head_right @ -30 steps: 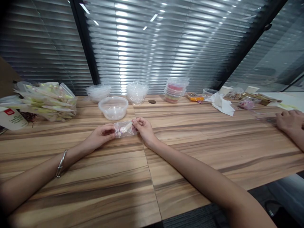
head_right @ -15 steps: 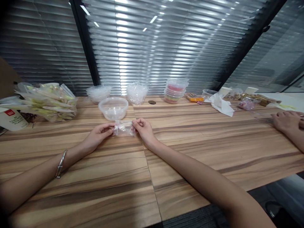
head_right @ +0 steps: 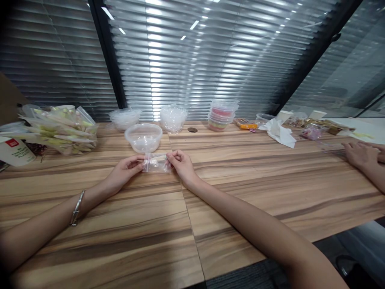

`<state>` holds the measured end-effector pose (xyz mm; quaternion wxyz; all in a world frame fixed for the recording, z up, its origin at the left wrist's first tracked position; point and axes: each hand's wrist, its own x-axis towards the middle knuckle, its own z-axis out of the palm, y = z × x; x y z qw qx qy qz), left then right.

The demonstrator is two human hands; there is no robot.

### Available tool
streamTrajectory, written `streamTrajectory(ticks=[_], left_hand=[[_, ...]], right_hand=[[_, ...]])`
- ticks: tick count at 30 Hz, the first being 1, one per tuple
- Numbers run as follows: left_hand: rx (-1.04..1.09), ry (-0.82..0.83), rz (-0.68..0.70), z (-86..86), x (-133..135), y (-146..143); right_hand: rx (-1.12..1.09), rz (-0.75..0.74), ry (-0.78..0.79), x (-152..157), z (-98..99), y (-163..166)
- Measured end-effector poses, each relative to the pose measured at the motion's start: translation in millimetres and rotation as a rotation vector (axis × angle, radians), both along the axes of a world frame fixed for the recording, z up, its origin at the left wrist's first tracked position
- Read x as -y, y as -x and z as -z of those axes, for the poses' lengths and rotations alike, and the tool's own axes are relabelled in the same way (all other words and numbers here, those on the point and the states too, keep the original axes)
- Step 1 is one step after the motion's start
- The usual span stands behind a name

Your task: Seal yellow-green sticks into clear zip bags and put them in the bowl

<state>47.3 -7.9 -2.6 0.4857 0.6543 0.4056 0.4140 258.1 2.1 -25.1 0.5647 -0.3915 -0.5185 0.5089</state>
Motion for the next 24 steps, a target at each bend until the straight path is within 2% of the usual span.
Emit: streamTrajectory(ticks=[7,14,24], left_hand=[[0.096,-0.004,-0.016,0.9,-1.4,0.3],[0.318,0.14,0.006,5.6,-6.5,2.0],[0.596,0.267,-0.004,0.6,-7.9,4.8]], right_hand=[[-0.026,0.002,0.0,-0.9,0.3,-0.1],[-0.041,0.001,0.006,-1.3,-0.2,-0.2],[-0.054,0.012,-0.011,-1.2,0.5,0.1]])
